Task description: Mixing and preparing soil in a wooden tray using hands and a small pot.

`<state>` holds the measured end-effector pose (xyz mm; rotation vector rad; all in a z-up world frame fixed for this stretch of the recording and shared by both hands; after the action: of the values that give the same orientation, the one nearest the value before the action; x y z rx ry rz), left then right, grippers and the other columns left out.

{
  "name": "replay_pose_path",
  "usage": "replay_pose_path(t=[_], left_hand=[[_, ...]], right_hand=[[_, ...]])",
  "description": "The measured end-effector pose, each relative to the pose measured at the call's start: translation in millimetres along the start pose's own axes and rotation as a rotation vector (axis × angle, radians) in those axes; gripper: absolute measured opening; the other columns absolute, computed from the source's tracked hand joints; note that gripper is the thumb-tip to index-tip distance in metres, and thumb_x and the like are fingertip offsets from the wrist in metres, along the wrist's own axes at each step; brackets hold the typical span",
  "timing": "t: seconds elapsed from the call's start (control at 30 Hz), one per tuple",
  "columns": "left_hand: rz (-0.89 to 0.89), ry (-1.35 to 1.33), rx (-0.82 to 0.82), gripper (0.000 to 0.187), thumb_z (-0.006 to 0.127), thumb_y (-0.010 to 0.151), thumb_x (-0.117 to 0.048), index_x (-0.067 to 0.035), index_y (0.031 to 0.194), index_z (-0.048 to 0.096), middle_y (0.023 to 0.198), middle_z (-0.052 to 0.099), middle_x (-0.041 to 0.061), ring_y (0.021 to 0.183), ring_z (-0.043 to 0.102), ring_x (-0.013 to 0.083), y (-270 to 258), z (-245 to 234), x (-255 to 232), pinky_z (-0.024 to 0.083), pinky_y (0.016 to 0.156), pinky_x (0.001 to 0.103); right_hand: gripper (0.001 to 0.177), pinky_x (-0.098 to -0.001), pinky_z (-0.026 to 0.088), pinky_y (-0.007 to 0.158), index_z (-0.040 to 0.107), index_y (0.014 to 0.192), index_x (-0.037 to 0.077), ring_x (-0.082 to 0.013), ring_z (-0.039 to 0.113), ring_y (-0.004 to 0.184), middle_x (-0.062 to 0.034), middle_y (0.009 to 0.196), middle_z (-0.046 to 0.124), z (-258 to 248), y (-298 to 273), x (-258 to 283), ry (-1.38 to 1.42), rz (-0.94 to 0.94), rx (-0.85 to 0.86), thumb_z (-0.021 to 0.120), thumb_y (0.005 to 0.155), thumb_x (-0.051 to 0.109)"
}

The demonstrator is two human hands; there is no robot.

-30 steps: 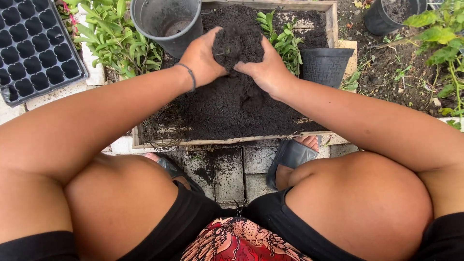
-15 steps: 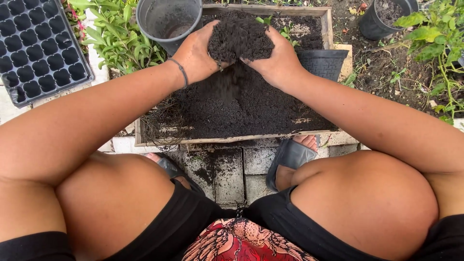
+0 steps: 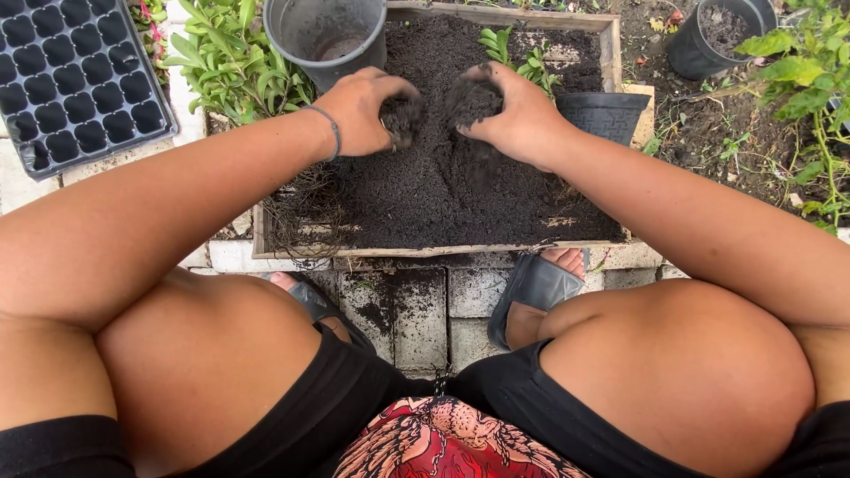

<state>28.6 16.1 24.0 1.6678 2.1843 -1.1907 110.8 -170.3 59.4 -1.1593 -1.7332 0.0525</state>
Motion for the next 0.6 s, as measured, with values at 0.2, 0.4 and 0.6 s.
replay_pose_path(t=[0.2, 0.4, 0.6], left_hand=[[-0.398, -0.063, 0.169, 0.146, 0.094, 0.06, -0.06, -0.02, 0.165, 0.0, 0.163, 0.016, 0.025, 0.148, 0.029, 0.0455, -10, 19, 18, 0.032, 0.118, 0.059], [-0.341, -0.004, 0.292, 0.15, 0.098, 0.068, -0.045, -0.015, 0.164, -0.013, 0.16, 0.014, 0.035, 0.144, 0.034, 0.0548, -11, 48, -5, 0.039, 0.112, 0.066], [-0.285, 0.015, 0.202, 0.136, 0.093, 0.074, -0.033, -0.012, 0.164, -0.006, 0.152, 0.023, 0.033, 0.135, 0.044, 0.0561, 12, 66, 5, 0.049, 0.105, 0.062]], right_hand=[[0.084, -0.0566, 0.061, 0.087, 0.023, 0.156, 0.005, -0.0486, 0.055, 0.127, -0.0308, 0.154, 0.036, 16, -11, -18, 0.017, 0.458, 0.231, 0.057, 0.096, 0.054], [0.118, -0.0715, 0.04, 0.104, 0.006, 0.16, -0.006, -0.0552, 0.017, 0.15, -0.0373, 0.163, 0.003, 56, -8, -34, 0.213, 0.413, 0.242, 0.063, 0.089, 0.068], [0.125, -0.0745, 0.026, 0.11, -0.004, 0.163, -0.001, -0.0514, 0.008, 0.153, -0.0345, 0.164, -0.003, 67, 5, -40, 0.335, 0.393, 0.202, 0.076, 0.086, 0.057]])
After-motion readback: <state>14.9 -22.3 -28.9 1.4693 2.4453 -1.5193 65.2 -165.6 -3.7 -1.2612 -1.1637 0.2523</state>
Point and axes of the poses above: each hand's wrist, its own y-axis towards the middle knuckle, its own z-axis out of the palm, x = y × z, the point moved 3 cm from there along y, towards the middle knuckle
